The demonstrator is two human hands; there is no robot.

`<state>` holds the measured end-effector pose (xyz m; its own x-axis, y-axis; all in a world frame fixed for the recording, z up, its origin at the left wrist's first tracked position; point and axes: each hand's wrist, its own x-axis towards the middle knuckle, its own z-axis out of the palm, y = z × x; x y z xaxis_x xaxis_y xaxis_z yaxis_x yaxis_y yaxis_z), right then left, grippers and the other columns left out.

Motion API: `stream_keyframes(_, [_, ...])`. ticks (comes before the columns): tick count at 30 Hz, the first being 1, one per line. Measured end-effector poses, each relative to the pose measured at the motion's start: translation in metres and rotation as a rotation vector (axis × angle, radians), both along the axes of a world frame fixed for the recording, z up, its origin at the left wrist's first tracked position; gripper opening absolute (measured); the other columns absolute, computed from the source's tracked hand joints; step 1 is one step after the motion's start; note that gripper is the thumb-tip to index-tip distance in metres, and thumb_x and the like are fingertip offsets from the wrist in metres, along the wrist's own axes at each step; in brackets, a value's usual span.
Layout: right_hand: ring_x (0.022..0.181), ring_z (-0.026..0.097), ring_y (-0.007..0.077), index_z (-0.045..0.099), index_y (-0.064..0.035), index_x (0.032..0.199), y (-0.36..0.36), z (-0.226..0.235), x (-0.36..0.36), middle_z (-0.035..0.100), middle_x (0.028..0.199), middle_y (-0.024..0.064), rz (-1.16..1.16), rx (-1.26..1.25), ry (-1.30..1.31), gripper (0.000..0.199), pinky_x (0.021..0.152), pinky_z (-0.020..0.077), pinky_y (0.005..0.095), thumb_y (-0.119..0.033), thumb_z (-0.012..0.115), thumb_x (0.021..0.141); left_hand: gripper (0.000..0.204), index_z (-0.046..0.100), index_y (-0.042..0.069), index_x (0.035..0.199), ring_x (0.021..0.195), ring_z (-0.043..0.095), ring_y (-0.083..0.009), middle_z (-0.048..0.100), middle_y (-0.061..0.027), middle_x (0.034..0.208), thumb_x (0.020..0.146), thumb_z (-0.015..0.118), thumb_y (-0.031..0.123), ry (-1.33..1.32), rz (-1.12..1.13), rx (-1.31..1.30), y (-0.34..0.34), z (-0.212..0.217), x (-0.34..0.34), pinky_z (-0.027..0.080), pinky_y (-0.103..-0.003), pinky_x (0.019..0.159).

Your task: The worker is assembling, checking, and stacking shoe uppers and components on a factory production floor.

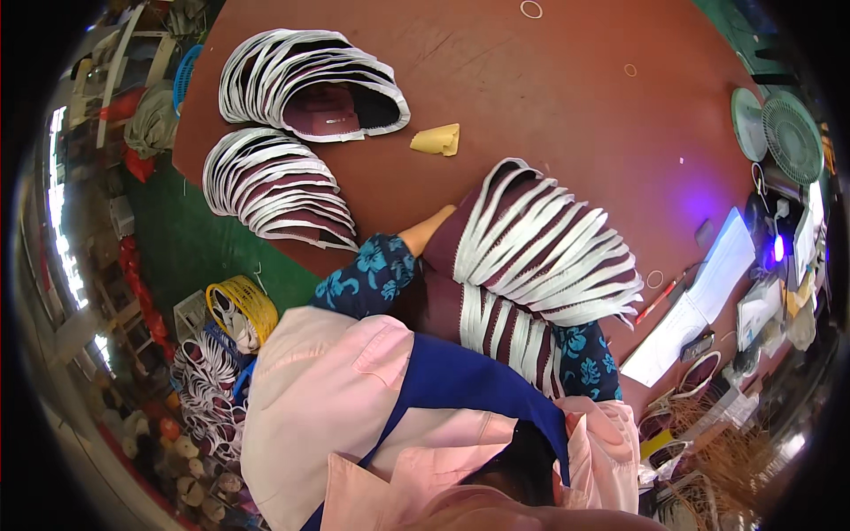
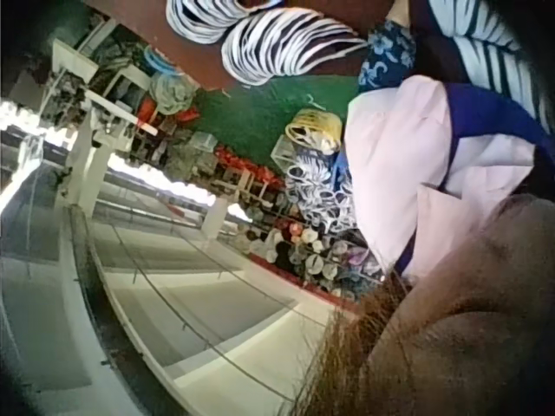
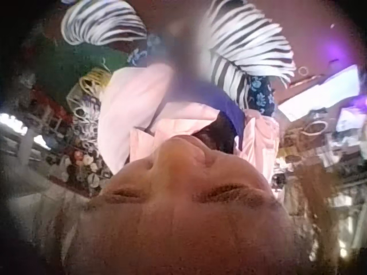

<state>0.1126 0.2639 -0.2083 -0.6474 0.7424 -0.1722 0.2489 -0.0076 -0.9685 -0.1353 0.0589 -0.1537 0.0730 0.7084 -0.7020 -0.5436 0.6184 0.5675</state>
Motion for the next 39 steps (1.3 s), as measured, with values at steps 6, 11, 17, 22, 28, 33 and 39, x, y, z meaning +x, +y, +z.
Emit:
stream_keyframes(6, [0.115, 0.063, 0.0319, 0.061, 0.0001, 0.129, -0.091, 0.055, 0.139, 0.069, 0.119, 0.0169, 0.053, 0.001, 0.033, 0.038, 0.103, 0.0445, 0.0377, -0.016, 0.060, 0.095, 0.014, 0.071, 0.002, 0.102, 0.092, 0.069, -0.0237, 0.073, -0.0101, 0.103, 0.092, 0.065, 0.009, 0.745, 0.187, -0.103, -0.061, 0.023, -0.041, 0.054, -0.035, 0.086])
stream_keyframes(11, [0.115, 0.063, 0.0317, 0.061, 0.0001, 0.129, -0.025, 0.033, 0.002, 0.069, 0.119, 0.0169, -0.015, 0.013, -0.005, 0.038, 0.103, 0.0447, 0.0378, -0.016, 0.060, 0.095, 0.032, 0.066, 0.010, 0.110, 0.119, 0.053, -0.0319, 0.060, -0.0136, 0.124, 0.080, 0.074, 0.013, 0.966, -0.204, 0.972, 0.051, 0.180, 0.119, 0.040, -0.042, 0.102])
stream_keyframes(17, [0.114, 0.064, 0.0316, 0.061, 0.0001, 0.129, -0.064, 0.054, 0.076, 0.069, 0.119, 0.0169, 0.027, 0.025, 0.024, 0.039, 0.102, 0.0451, 0.0379, -0.016, 0.061, 0.094, 0.017, 0.067, 0.002, 0.088, 0.138, 0.041, -0.0306, 0.053, -0.0144, 0.139, 0.082, 0.057, 0.014, 1.400, -0.595, 1.390, 0.067, 0.131, 0.214, 0.032, -0.051, 0.116])
stream_keyframes(22, [0.114, 0.064, 0.0314, 0.061, 0.0001, 0.130, -0.084, 0.063, 0.055, 0.069, 0.120, 0.0169, -0.047, -0.019, 0.019, 0.039, 0.102, 0.0453, 0.0380, -0.016, 0.061, 0.094, 0.017, 0.066, 0.001, 0.093, 0.134, 0.046, -0.0331, 0.055, -0.0162, 0.138, 0.080, 0.061, 0.010, 1.299, -0.579, 1.327, 0.067, 0.117, 0.228, 0.035, -0.050, 0.113])
stream_keyframes(28, [0.111, 0.064, 0.0299, 0.062, 0.0002, 0.128, -0.139, 0.067, 0.098, 0.070, 0.117, 0.0167, -0.339, -0.239, -0.009, 0.038, 0.099, 0.0471, 0.0381, -0.016, 0.062, 0.094, 0.027, 0.068, -0.006, 0.098, 0.137, 0.043, -0.0380, 0.051, -0.0221, 0.141, 0.074, 0.063, 0.004, 1.497, -0.745, 1.375, 0.101, 0.101, 0.196, 0.038, -0.048, 0.111])
stream_keyframes(33, [0.093, 0.067, 0.0196, 0.070, 0.0005, 0.114, -0.142, 0.103, 0.101, 0.072, 0.099, 0.0109, -0.600, -0.717, 0.177, 0.028, 0.082, 0.0515, 0.0325, -0.015, 0.070, 0.091, 0.014, 0.076, -0.002, 0.080, 0.146, 0.029, -0.0359, 0.038, -0.0148, 0.156, 0.070, 0.069, 0.007, 1.829, -1.151, 1.316, 0.098, 0.134, 0.211, 0.033, -0.046, 0.113])
stream_keyframes(39, [0.083, 0.066, 0.0165, 0.074, 0.0008, 0.106, -0.148, 0.115, 0.100, 0.072, 0.094, 0.0075, -0.761, -0.818, 0.301, 0.020, 0.075, 0.0516, 0.0276, -0.010, 0.066, 0.091, 0.010, 0.077, 0.002, 0.075, 0.147, 0.027, -0.0369, 0.033, -0.0103, 0.160, 0.071, 0.071, 0.009, 1.887, -1.227, 1.191, 0.094, 0.138, 0.216, 0.032, -0.048, 0.113])
